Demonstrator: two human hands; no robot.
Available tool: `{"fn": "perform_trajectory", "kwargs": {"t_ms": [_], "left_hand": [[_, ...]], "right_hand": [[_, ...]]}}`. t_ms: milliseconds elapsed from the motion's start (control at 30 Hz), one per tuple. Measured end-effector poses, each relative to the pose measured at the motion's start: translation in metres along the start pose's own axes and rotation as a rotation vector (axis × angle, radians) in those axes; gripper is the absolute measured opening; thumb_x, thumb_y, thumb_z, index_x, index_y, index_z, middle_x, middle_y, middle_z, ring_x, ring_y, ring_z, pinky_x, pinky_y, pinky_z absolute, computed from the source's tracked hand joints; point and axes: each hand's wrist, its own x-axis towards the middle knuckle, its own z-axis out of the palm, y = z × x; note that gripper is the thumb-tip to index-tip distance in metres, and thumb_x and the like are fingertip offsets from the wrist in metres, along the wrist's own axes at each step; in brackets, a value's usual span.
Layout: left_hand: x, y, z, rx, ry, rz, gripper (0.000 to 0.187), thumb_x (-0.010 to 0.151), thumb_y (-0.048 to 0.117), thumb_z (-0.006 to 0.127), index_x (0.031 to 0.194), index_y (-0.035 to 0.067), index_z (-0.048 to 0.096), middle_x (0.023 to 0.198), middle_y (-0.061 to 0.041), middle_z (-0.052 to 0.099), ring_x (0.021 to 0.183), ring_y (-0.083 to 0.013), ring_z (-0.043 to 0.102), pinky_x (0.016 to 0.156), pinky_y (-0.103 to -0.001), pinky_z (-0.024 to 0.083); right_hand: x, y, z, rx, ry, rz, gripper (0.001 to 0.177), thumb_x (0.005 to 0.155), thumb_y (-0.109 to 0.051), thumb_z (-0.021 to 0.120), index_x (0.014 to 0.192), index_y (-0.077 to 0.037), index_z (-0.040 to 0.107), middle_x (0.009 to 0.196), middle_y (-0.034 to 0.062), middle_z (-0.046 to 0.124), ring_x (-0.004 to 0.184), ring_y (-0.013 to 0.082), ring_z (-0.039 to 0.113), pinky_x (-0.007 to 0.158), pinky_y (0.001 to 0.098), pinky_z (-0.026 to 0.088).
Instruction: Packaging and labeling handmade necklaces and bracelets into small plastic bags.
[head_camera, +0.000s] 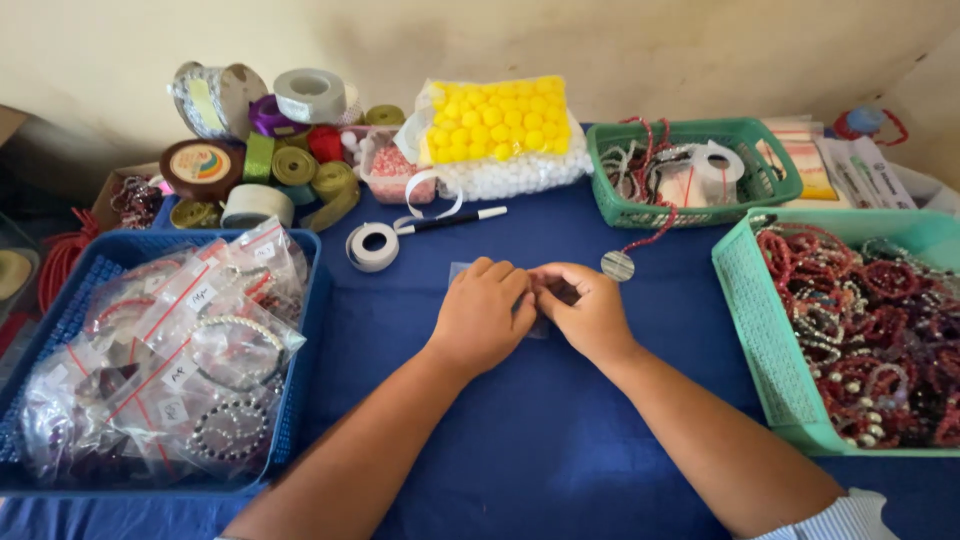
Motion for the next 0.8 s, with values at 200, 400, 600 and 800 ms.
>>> {"fn": "perform_trajectory", "kwargs": {"t_ms": [200,400,600,800], "left_hand": [[0.002,-0.003,-0.004,-0.038,0.222,0.028,0.022,0.088,0.02,0.069,0.108,0.011,0.07,0.108,-0.009,0.069,0.108,-0.0316,0.06,0.09,-0.046,0.042],[-0.001,-0.01,0.009,-0.131,0.111,-0.154,0.01,0.089,0.02,0.07,0.098,0.017,0.073,0.095,0.001,0.074,0.101,-0.0219,0.065,0.086,-0.042,0.04],[0.0,-0.013,0.008,-0.143,0.086,-0.174,0.007,0.089,0.018,0.069,0.092,0.016,0.075,0.091,0.0,0.074,0.096,-0.0225,0.067,0.085,-0.041,0.04],[-0.004,-0.019,0.014,-0.106,0.132,-0.109,0.008,0.091,0.017,0.067,0.093,0.014,0.074,0.094,-0.001,0.074,0.098,-0.0235,0.066,0.086,-0.042,0.042]], "right_hand": [[0.003,0.021,-0.002,0.074,0.0,0.066,0.01,0.093,-0.001,0.072,0.102,-0.001,0.075,0.09,0.0015,0.076,0.076,0.0046,0.068,0.069,0.0205,0.055],[0.004,0.019,-0.002,0.094,-0.012,0.097,0.01,0.094,-0.007,0.073,0.102,-0.002,0.076,0.087,-0.0011,0.075,0.073,0.0024,0.066,0.066,0.019,0.053],[0.003,0.007,-0.003,0.036,-0.013,0.113,0.011,0.092,-0.011,0.076,0.1,-0.003,0.078,0.084,-0.0001,0.076,0.071,0.0033,0.065,0.064,0.0198,0.053],[0.005,-0.004,0.001,0.126,0.008,0.075,0.024,0.085,-0.008,0.078,0.108,-0.006,0.07,0.087,-0.0004,0.073,0.073,0.0037,0.068,0.065,0.021,0.058]]}}
